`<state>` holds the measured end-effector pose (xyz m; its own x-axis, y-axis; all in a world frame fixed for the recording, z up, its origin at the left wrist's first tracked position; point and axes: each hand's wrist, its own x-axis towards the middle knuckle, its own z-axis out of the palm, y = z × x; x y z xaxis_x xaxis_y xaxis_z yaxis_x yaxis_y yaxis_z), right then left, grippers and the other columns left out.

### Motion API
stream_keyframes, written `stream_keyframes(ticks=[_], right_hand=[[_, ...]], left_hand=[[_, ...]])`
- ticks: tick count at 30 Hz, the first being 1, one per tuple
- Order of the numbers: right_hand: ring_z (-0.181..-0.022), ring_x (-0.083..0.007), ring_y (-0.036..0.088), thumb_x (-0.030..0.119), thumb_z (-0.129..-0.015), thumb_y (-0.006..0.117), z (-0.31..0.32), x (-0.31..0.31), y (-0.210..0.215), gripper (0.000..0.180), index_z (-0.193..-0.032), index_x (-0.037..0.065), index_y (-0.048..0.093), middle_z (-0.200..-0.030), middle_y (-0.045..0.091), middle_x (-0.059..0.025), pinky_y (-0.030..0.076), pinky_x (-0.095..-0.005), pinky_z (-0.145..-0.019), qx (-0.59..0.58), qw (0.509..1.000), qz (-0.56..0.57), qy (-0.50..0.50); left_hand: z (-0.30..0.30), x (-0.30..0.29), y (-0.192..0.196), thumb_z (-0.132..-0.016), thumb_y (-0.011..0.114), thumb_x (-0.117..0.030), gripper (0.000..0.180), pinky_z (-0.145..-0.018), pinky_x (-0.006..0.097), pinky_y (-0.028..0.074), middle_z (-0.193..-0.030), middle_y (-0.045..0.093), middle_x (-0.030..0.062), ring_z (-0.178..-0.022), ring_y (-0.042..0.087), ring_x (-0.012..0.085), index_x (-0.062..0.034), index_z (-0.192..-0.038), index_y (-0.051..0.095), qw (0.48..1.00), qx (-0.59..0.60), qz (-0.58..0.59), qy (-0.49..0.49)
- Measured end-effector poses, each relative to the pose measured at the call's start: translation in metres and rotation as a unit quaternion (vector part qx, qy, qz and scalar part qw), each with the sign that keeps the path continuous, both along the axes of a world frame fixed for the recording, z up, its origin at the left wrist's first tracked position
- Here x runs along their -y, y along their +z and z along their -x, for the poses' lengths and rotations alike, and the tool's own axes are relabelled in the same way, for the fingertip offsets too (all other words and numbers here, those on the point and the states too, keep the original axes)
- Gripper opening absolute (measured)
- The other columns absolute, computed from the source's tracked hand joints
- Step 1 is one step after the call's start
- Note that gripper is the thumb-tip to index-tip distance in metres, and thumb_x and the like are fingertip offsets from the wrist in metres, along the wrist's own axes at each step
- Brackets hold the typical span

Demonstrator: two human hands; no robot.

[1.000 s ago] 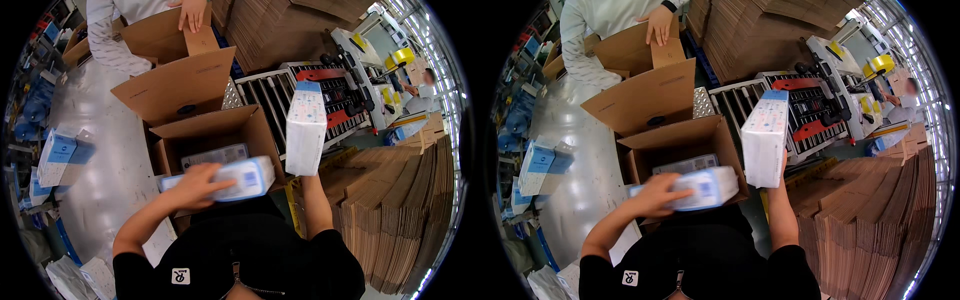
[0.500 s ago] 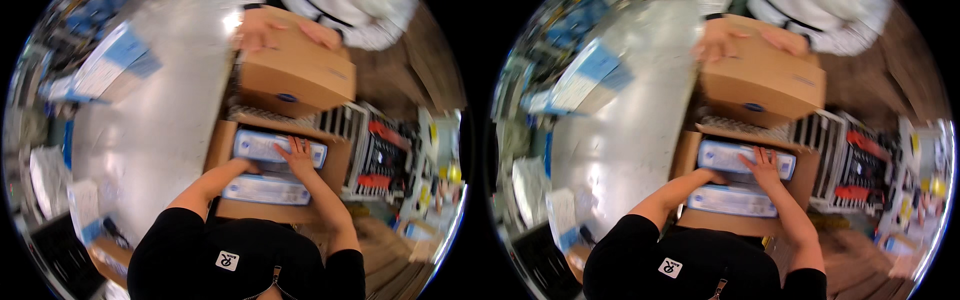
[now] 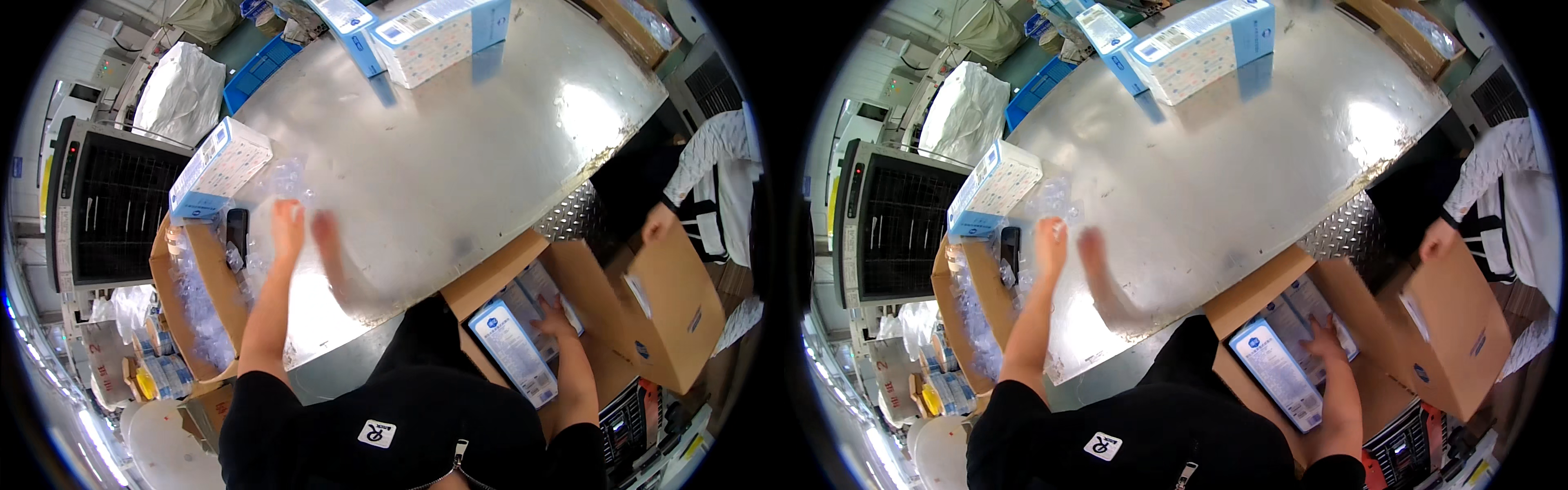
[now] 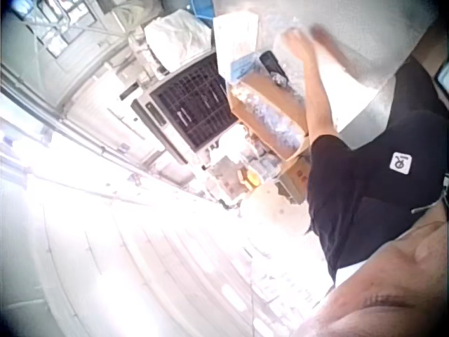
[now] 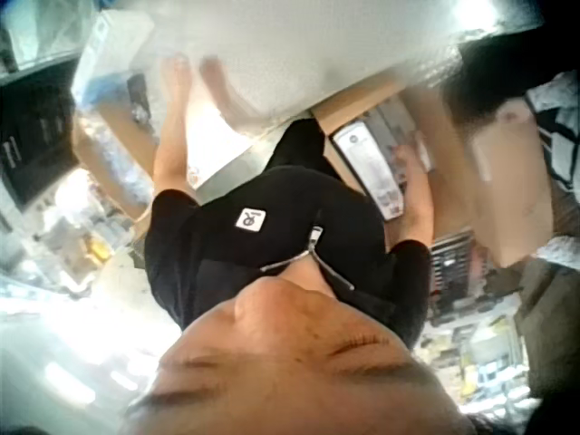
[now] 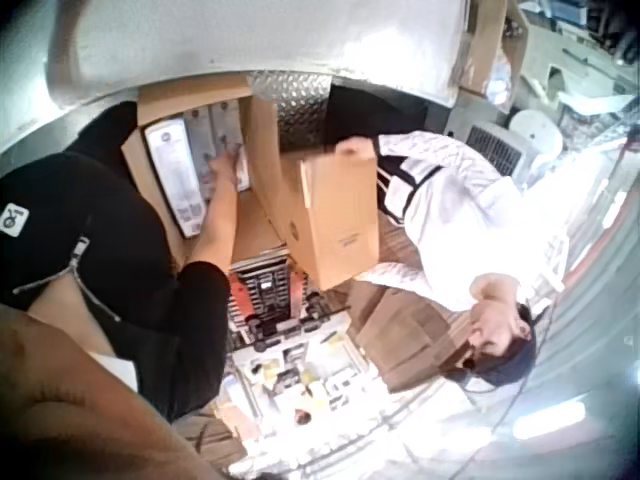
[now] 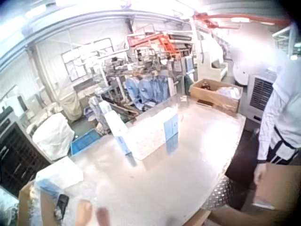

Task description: The person packs multiple white and blue boxes into larger cardboard cartons, organizes them, and places the filled cartons onto a conveyor belt system.

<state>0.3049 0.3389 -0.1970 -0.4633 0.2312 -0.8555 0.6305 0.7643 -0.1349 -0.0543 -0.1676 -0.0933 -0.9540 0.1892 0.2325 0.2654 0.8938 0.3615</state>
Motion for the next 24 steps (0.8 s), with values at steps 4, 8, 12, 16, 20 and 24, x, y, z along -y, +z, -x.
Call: stream_keyframes(ticks=[4,8,12,16,20,24], right_hand=[[-0.125,-0.0314,0.041,0.028,-0.08,0.063,-0.007,-0.017,0.005,0.064,-0.137,0.015,0.038,-0.137,0.038,-0.0208,0.033,-0.0363,-0.102,-0.153,0.975,0.098,-0.128],[-0.103,-0.0265,0.058,0.018,-0.08,0.063,-0.024,-0.002,0.015,0.05,-0.127,0.01,0.049,-0.116,0.058,-0.0175,0.046,-0.0346,-0.087,-0.238,0.952,0.083,-0.175],[-0.08,-0.0162,0.061,0.005,-0.082,0.061,0.023,0.064,0.083,0.026,-0.107,0.002,0.061,-0.096,0.064,-0.0125,0.05,-0.0263,-0.071,-0.379,0.91,0.077,-0.149],[-0.083,-0.0139,0.059,0.015,-0.082,0.068,0.099,0.135,0.144,0.041,-0.118,0.005,0.054,-0.096,0.059,-0.0065,0.049,-0.0265,-0.072,-0.441,0.772,0.309,-0.338],[-0.074,-0.0068,0.055,0.01,-0.083,0.066,0.105,0.152,0.155,0.025,-0.104,0.001,0.058,-0.084,0.059,-0.0008,0.045,-0.0211,-0.067,-0.441,0.675,0.409,-0.428],[-0.065,-0.0054,0.052,0.013,-0.08,0.069,0.054,0.129,0.147,0.014,-0.086,0.002,0.063,-0.073,0.06,0.0002,0.042,-0.0199,-0.055,-0.362,0.65,0.381,-0.549]], left_hand=[[0.044,-0.003,0.006,-0.081,0.062,-0.022,0.023,-0.079,0.042,0.045,-0.098,0.055,0.0177,-0.094,0.054,0.0333,-0.006,-0.096,0.058,0.989,-0.072,0.127,-0.033],[0.02,-0.051,-0.029,-0.081,0.061,-0.025,0.013,-0.068,0.04,0.048,-0.082,0.059,0.0102,-0.08,0.058,0.0287,-0.0113,-0.081,0.061,0.975,0.005,0.101,-0.198],[-0.047,-0.131,-0.026,-0.089,0.055,-0.029,0.029,-0.047,0.032,0.038,-0.061,0.049,0.0049,-0.053,0.048,0.0188,-0.0128,-0.065,0.05,0.919,0.126,-0.244,-0.282],[-0.104,-0.2,0.008,-0.095,0.045,-0.04,0.042,-0.042,0.024,0.026,-0.056,0.038,-0.0027,-0.047,0.033,0.0092,-0.0153,-0.061,0.04,0.498,0.563,-0.654,-0.087],[-0.148,-0.243,0.034,-0.094,0.044,-0.047,0.043,-0.041,0.023,0.025,-0.057,0.036,-0.005,-0.048,0.032,0.0066,-0.0164,-0.064,0.04,0.424,0.691,-0.58,-0.085],[-0.176,-0.265,0.018,-0.094,0.046,-0.044,0.036,-0.052,0.024,0.038,-0.073,0.049,0.0008,-0.06,0.046,0.0103,-0.0103,-0.083,0.052,0.587,0.657,-0.452,-0.142]])
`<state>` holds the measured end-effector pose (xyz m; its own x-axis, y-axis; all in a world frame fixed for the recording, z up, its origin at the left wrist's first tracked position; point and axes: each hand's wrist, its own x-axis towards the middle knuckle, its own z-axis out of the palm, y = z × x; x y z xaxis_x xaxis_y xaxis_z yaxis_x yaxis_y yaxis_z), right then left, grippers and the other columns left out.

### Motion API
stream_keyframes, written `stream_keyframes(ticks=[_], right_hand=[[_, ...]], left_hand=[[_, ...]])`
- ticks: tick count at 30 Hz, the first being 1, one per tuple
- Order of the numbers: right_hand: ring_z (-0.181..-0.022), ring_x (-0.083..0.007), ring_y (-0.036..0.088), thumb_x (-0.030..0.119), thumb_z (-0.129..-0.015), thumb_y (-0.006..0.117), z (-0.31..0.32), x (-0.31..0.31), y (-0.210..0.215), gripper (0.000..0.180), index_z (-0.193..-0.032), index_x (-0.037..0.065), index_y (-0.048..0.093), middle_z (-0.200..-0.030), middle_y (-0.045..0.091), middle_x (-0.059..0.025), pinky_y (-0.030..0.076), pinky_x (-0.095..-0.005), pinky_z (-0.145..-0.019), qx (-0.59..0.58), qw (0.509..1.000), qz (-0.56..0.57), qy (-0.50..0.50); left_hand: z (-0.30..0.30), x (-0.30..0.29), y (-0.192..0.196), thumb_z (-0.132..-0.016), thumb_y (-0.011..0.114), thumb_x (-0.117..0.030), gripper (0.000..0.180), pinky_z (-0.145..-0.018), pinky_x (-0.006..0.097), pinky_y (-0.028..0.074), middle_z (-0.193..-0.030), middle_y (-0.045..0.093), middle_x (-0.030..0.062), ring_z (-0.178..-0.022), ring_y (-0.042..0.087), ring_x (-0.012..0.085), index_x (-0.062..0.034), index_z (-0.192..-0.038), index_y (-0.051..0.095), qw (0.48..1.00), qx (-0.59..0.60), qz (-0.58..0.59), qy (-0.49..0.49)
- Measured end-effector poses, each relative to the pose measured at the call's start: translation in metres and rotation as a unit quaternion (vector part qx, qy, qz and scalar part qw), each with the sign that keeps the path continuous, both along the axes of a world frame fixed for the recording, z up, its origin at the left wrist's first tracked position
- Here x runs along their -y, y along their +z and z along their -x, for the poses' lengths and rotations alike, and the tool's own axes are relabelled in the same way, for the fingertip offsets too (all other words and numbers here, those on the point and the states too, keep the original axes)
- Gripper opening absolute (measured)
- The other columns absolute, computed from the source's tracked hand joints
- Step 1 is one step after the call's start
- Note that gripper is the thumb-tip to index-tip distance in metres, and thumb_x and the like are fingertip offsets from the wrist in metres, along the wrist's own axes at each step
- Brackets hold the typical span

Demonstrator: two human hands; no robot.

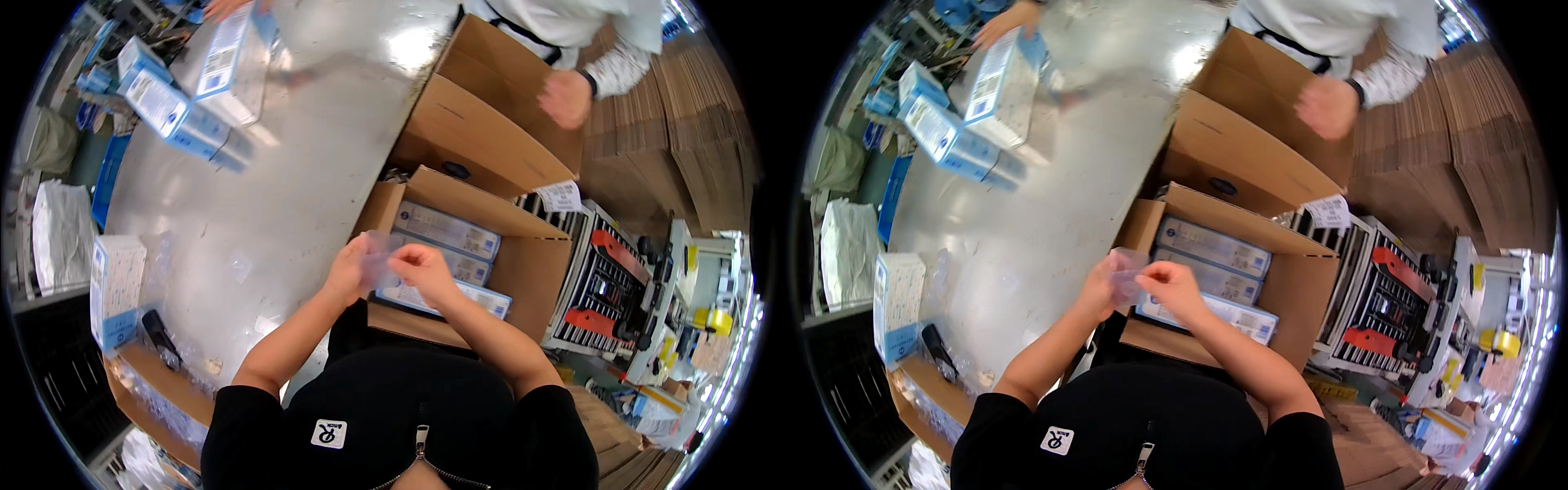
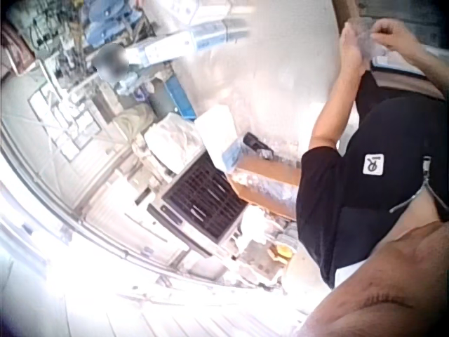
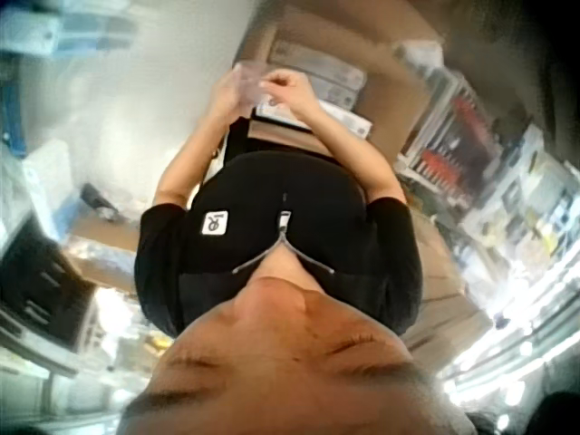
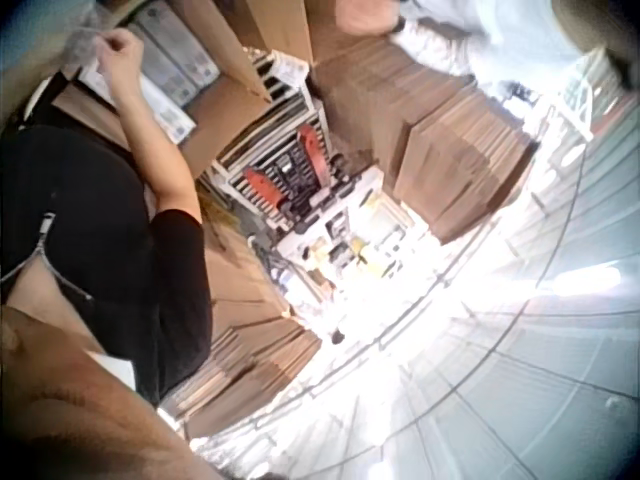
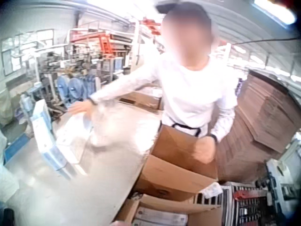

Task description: The person packs multiple white and blue boxes into larger cardboard cartons, organizes them, and places the filled cartons onto a conveyor belt system.

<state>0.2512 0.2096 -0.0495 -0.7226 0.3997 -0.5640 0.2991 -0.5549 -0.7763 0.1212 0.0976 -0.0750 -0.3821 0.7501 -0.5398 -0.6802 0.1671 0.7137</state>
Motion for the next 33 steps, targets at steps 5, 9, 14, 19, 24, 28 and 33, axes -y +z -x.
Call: stream_keyframes(ticks=[5,9,14,19,24,28,33], right_hand=[[-0.05,-0.0078,0.047,0.01,-0.076,0.069,-0.065,-0.069,-0.086,0.01,-0.081,0.002,0.064,-0.065,0.059,-0.0022,0.034,-0.022,-0.041,0.187,0.977,0.003,-0.104],[-0.049,-0.0098,0.051,0.006,-0.073,0.067,-0.001,-0.056,-0.156,0.003,-0.072,0.004,0.065,-0.064,0.061,-0.0051,0.038,-0.0241,-0.041,0.189,0.98,-0.038,-0.051],[-0.068,-0.0315,0.065,0.01,-0.07,0.06,0.039,-0.041,-0.229,0.012,-0.074,0.001,0.068,-0.074,0.066,-0.0182,0.051,-0.0396,-0.064,0.359,0.875,-0.322,0.023],[-0.073,-0.0342,0.065,0.012,-0.07,0.06,0.045,-0.049,-0.205,0.015,-0.077,0.001,0.068,-0.074,0.065,-0.02,0.051,-0.0395,-0.066,0.304,0.896,-0.305,0.11],[-0.066,-0.0336,0.063,0.009,-0.068,0.062,0.032,-0.029,-0.207,0.012,-0.075,0.0,0.066,-0.072,0.065,-0.0188,0.05,-0.0375,-0.06,0.226,0.933,-0.269,0.076],[-0.073,-0.0375,0.063,0.026,-0.073,0.06,0.028,-0.028,-0.253,0.025,-0.079,0.003,0.068,-0.078,0.063,-0.0218,0.049,-0.0414,-0.062,0.24,0.89,-0.36,0.145],[-0.077,-0.0409,0.061,0.027,-0.075,0.057,0.042,-0.029,-0.272,0.026,-0.079,0.003,0.068,-0.078,0.062,-0.0255,0.049,-0.045,-0.066,0.248,0.874,-0.377,0.18]], left_hand=[[0.0,-0.006,0.007,-0.085,0.055,-0.019,0.026,-0.091,0.04,0.041,-0.11,0.054,0.0147,-0.107,0.05,0.0296,-0.0046,-0.107,0.055,0.639,-0.688,-0.125,-0.319],[-0.027,-0.002,-0.027,-0.077,0.062,-0.015,0.034,-0.092,0.039,0.043,-0.119,0.054,0.01,-0.115,0.047,0.0303,-0.0078,-0.11,0.058,0.548,-0.661,-0.115,-0.499],[-0.032,0.002,-0.008,-0.077,0.062,-0.014,0.034,-0.095,0.04,0.042,-0.119,0.053,0.012,-0.119,0.045,0.0314,-0.0065,-0.109,0.058,0.641,-0.598,-0.099,-0.471],[-0.02,0.026,-0.025,-0.079,0.061,-0.016,0.033,-0.096,0.041,0.04,-0.119,0.053,0.0132,-0.12,0.044,0.0331,-0.0042,-0.11,0.057,0.71,-0.55,-0.088,-0.43],[-0.02,0.012,-0.021,-0.079,0.061,-0.018,0.034,-0.095,0.043,0.039,-0.12,0.053,0.0114,-0.12,0.043,0.0317,-0.0062,-0.11,0.057,0.696,-0.554,-0.093,-0.448],[-0.024,0.006,-0.011,-0.078,0.062,-0.019,0.035,-0.093,0.044,0.038,-0.123,0.051,0.0095,-0.121,0.042,0.0303,-0.0086,-0.111,0.058,0.672,-0.562,-0.082,-0.475],[-0.023,0.006,-0.01,-0.078,0.062,-0.018,0.034,-0.092,0.044,0.039,-0.123,0.051,0.0088,-0.121,0.042,0.0295,-0.0085,-0.11,0.057,0.667,-0.567,-0.071,-0.478]])
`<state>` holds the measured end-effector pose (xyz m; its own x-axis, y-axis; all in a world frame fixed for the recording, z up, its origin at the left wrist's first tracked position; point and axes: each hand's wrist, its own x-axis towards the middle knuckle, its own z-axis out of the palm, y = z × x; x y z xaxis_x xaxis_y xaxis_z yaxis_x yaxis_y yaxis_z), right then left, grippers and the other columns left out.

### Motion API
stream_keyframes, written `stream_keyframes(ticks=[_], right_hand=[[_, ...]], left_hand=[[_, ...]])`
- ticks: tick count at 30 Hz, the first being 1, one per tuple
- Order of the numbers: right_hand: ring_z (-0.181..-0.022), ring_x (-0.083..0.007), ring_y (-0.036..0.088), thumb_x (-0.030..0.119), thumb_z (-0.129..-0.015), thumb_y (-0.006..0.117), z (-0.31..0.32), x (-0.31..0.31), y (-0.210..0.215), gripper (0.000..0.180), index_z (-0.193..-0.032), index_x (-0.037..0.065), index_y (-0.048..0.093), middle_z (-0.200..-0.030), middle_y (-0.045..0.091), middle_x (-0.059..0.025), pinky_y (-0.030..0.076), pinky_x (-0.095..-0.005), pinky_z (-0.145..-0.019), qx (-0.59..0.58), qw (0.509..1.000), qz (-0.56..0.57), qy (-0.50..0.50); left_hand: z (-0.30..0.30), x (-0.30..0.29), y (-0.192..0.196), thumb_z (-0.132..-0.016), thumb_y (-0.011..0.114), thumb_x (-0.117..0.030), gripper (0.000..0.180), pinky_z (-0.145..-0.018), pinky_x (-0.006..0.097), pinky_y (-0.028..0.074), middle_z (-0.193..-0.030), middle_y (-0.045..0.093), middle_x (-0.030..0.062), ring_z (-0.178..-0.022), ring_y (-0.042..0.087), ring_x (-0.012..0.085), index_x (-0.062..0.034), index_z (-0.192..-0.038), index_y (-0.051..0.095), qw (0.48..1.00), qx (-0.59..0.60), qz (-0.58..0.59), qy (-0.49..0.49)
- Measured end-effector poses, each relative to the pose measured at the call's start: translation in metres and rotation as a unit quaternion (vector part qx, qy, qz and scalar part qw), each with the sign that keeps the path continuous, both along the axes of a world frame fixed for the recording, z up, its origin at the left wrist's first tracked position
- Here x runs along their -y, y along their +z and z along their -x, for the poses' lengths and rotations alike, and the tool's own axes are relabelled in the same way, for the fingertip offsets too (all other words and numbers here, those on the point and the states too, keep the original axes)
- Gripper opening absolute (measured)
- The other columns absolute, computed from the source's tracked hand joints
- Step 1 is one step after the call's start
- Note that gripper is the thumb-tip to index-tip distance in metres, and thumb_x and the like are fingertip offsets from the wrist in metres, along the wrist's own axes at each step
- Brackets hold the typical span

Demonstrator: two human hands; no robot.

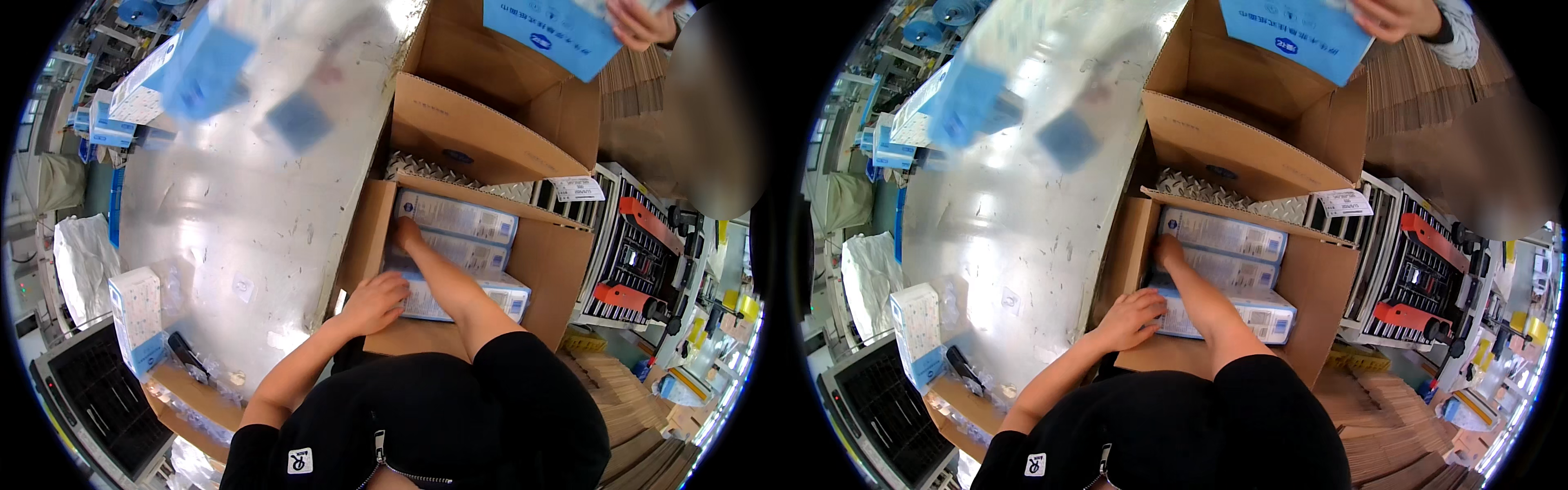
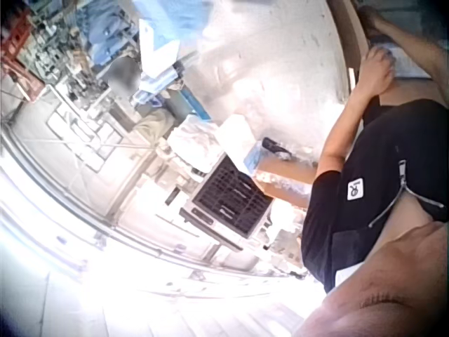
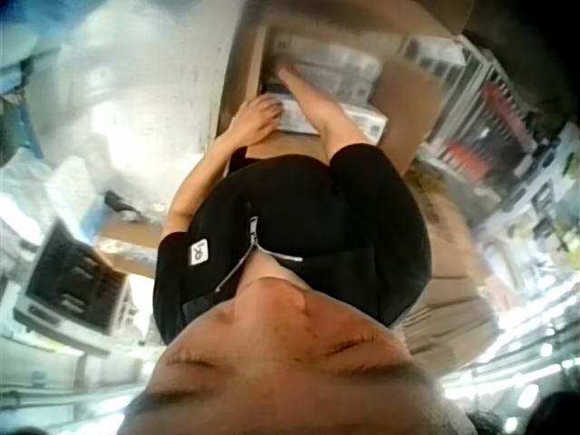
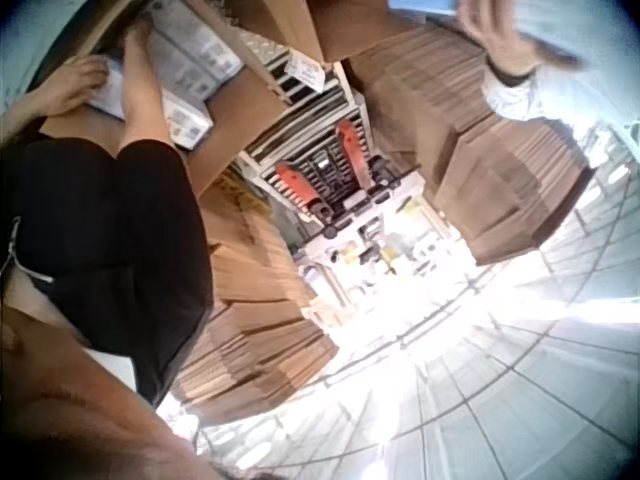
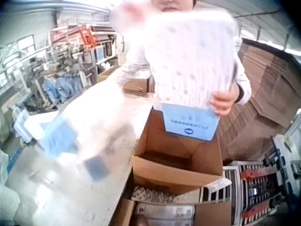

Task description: The person packs multiple white and blue boxes into larger cardboard cartons, organizes them, and places the filled cartons onto a conveyor belt system.

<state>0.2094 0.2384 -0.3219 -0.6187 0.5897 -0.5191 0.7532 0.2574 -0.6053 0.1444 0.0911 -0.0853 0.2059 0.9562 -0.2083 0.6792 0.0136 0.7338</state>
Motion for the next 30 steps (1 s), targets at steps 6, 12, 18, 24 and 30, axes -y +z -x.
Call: stream_keyframes(ticks=[6,12,18,24,30], right_hand=[[-0.093,-0.0362,0.059,0.017,-0.078,0.056,-0.03,-0.034,0.074,0.026,-0.099,0.005,0.064,-0.103,0.059,-0.0211,0.049,-0.039,-0.079,-0.005,0.997,0.018,0.079],[-0.114,-0.0367,0.046,0.012,-0.074,0.059,-0.058,-0.024,0.068,0.047,-0.12,0.006,0.053,-0.121,0.049,-0.0191,0.041,-0.0361,-0.094,-0.03,0.991,-0.039,0.128],[-0.115,-0.0398,0.046,0.023,-0.076,0.062,-0.044,-0.031,0.106,0.054,-0.123,0.0,0.049,-0.123,0.047,-0.0282,0.039,-0.0395,-0.098,0.073,0.968,0.032,0.237],[-0.105,-0.035,0.055,0.017,-0.083,0.06,-0.072,-0.02,0.192,0.043,-0.123,0.005,0.051,-0.114,0.056,-0.0213,0.045,-0.0392,-0.09,-0.048,0.982,-0.021,0.183],[-0.098,-0.0248,0.059,0.008,-0.082,0.061,-0.032,-0.011,0.28,0.04,-0.121,0.004,0.053,-0.11,0.059,-0.0151,0.048,-0.0314,-0.083,-0.111,0.989,0.038,0.088]], left_hand=[[0.013,0.016,0.004,-0.079,0.061,-0.012,0.03,-0.091,0.042,0.041,-0.118,0.054,0.0137,-0.112,0.049,0.0325,-0.0056,-0.108,0.058,0.997,0.048,-0.018,0.055],[0.076,0.043,0.026,-0.077,0.063,-0.008,0.03,-0.091,0.04,0.043,-0.118,0.053,0.0152,-0.111,0.05,0.0326,-0.0037,-0.106,0.059,0.982,-0.031,-0.091,0.161],[0.298,-0.033,0.049,-0.072,0.071,-0.016,0.066,-0.102,0.046,0.03,-0.137,0.035,0.0204,-0.126,0.034,0.0371,-0.0121,-0.132,0.042,0.863,-0.326,-0.216,0.32],[0.481,-0.167,0.128,-0.051,0.084,-0.023,0.115,-0.103,0.059,0.023,-0.144,0.028,0.0103,-0.135,0.025,0.0283,-0.0223,-0.144,0.017,0.787,-0.512,-0.078,0.335],[0.495,-0.199,0.11,-0.051,0.075,-0.011,0.083,-0.094,0.056,0.034,-0.122,0.052,0.0063,-0.118,0.045,0.0272,-0.017,-0.127,0.041,0.878,-0.405,-0.019,0.254]])
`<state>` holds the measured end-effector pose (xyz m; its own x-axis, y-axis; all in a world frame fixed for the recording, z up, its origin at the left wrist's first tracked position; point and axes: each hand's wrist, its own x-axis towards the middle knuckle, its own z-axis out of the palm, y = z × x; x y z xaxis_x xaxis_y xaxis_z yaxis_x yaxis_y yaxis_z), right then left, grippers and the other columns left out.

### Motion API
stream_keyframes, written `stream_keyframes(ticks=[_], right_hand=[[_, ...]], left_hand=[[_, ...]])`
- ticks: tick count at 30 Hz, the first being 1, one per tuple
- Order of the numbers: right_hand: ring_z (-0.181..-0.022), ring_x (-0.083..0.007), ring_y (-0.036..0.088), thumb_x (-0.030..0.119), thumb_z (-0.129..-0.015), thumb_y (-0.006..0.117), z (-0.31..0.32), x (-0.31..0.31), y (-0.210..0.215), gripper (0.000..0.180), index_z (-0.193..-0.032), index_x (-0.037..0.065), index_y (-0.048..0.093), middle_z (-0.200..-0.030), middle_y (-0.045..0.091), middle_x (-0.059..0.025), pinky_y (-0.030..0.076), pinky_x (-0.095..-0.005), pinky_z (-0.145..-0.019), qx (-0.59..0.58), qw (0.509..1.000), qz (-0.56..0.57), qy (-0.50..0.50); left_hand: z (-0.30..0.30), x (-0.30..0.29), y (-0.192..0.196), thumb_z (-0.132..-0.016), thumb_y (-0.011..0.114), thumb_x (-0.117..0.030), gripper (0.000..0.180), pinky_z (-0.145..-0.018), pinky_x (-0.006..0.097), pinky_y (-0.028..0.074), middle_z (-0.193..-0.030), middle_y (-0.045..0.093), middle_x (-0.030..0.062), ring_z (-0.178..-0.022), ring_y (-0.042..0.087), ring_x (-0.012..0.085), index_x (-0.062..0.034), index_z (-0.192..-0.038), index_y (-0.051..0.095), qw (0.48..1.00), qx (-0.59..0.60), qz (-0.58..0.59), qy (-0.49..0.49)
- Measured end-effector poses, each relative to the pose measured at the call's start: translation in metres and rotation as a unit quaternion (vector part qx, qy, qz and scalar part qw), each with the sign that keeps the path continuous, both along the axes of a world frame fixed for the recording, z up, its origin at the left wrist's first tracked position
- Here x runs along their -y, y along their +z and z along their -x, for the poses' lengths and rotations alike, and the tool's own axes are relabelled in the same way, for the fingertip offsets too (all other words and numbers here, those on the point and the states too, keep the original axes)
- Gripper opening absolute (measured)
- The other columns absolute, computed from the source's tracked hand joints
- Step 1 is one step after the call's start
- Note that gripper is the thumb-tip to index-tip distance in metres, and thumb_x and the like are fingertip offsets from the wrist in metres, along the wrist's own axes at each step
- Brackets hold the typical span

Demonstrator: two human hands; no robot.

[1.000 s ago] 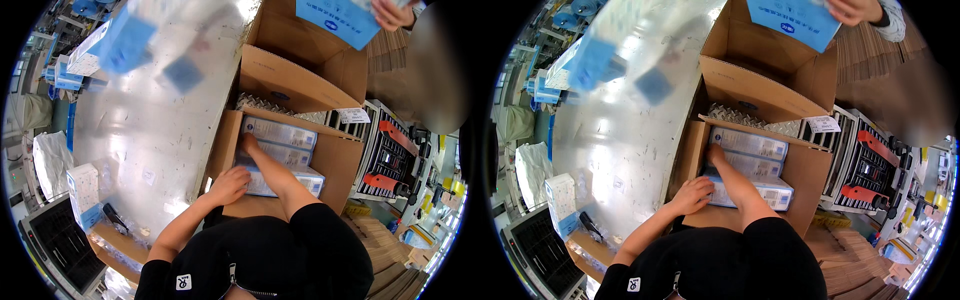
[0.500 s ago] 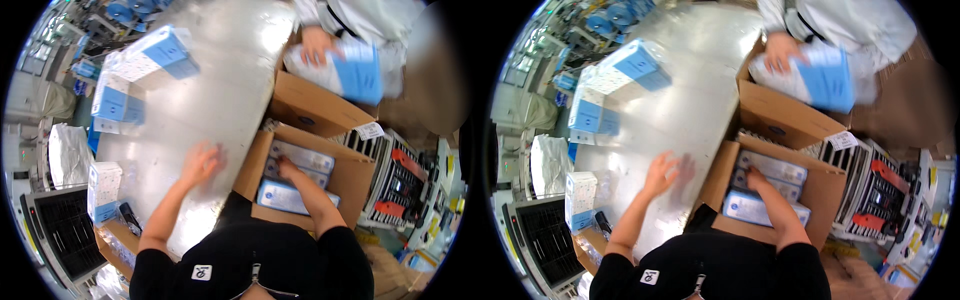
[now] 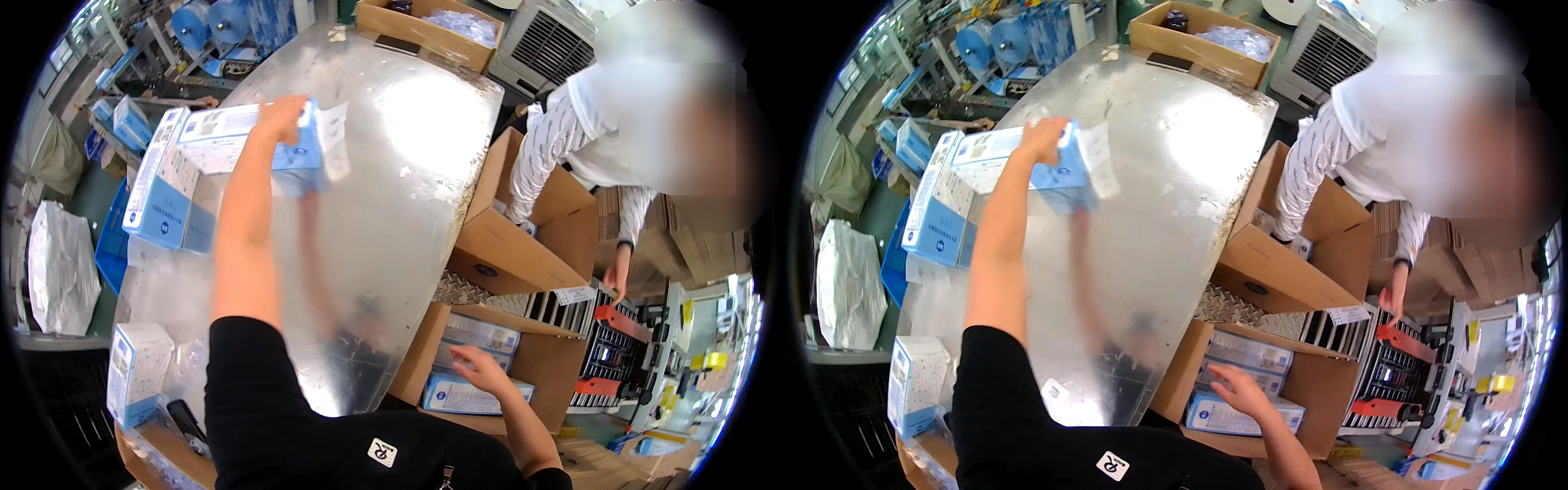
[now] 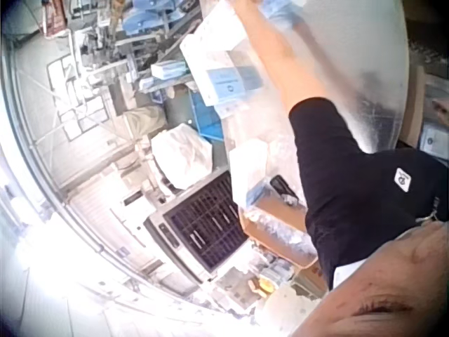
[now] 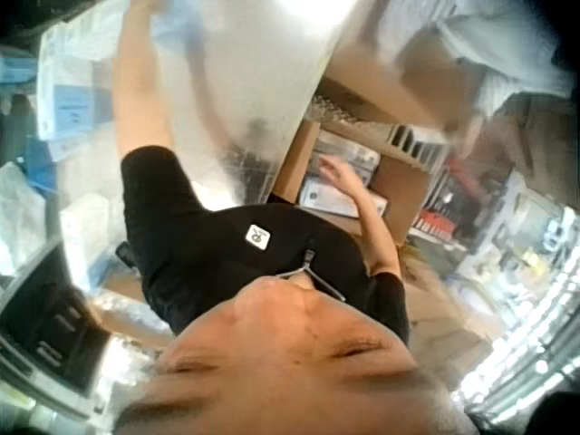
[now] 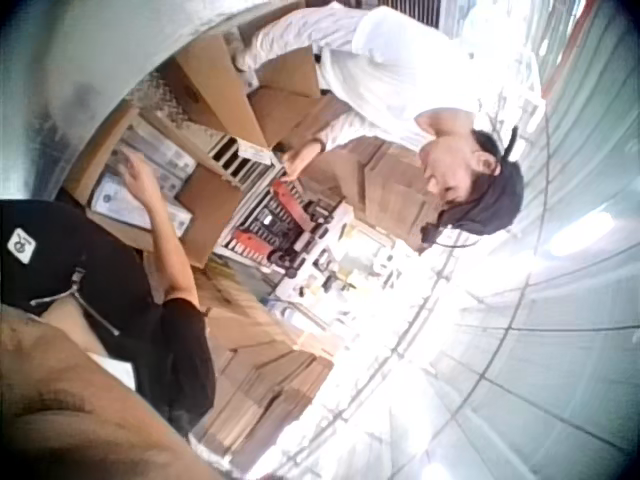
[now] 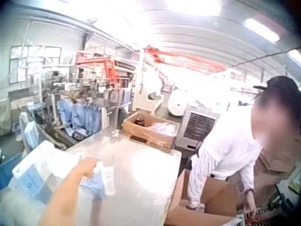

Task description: The person packs multiple white and blue boxes into larger cardboard cartons, organizes them, and places the filled cartons onto a conveyor belt system.

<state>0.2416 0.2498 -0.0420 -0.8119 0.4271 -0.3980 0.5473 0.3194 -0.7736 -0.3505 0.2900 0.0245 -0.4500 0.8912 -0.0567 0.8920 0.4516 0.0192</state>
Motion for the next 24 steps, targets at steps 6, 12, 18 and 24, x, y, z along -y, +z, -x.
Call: stream_keyframes(ticks=[6,12,18,24], right_hand=[[-0.128,-0.0301,0.035,0.0,-0.064,0.07,0.102,-0.036,0.081,0.076,-0.133,0.007,0.04,-0.136,0.036,-0.0174,0.033,-0.0414,-0.102,-0.125,0.959,-0.254,-0.026],[-0.128,-0.0326,0.034,0.011,-0.057,0.074,0.185,-0.004,0.081,0.083,-0.133,0.022,0.043,-0.13,0.042,-0.0153,0.023,-0.0503,-0.107,-0.125,0.779,-0.426,0.443],[-0.119,-0.0295,0.042,0.012,-0.058,0.075,0.197,0.018,0.085,0.084,-0.134,0.02,0.04,-0.122,0.047,-0.0118,0.024,-0.0461,-0.106,-0.104,0.797,-0.384,0.455],[-0.115,-0.0286,0.045,0.01,-0.059,0.073,0.194,0.023,0.075,0.076,-0.129,0.013,0.043,-0.118,0.05,-0.0123,0.025,-0.0421,-0.103,-0.159,0.786,-0.402,0.443]], left_hand=[[-0.114,0.103,-0.009,-0.053,0.073,-0.016,0.064,-0.096,0.044,0.035,-0.112,0.056,0.0116,-0.111,0.049,0.0298,-0.0118,-0.115,0.055,0.861,0.207,-0.12,-0.45],[0.041,0.218,0.033,-0.059,0.078,-0.035,0.086,-0.102,0.048,0.028,-0.129,0.043,0.0197,-0.12,0.04,0.0363,-0.0081,-0.132,0.041,0.955,-0.116,-0.259,0.085],[0.075,0.314,-0.012,-0.053,0.071,-0.028,0.103,-0.093,0.041,0.041,-0.12,0.05,0.0243,-0.111,0.049,0.0383,-0.0127,-0.143,0.023,0.954,0.072,-0.044,0.289],[-0.122,0.306,0.017,-0.052,0.072,-0.024,0.097,-0.095,0.04,0.039,-0.121,0.049,0.0247,-0.11,0.049,0.0402,-0.0089,-0.14,0.032,0.963,0.267,-0.018,-0.02]])
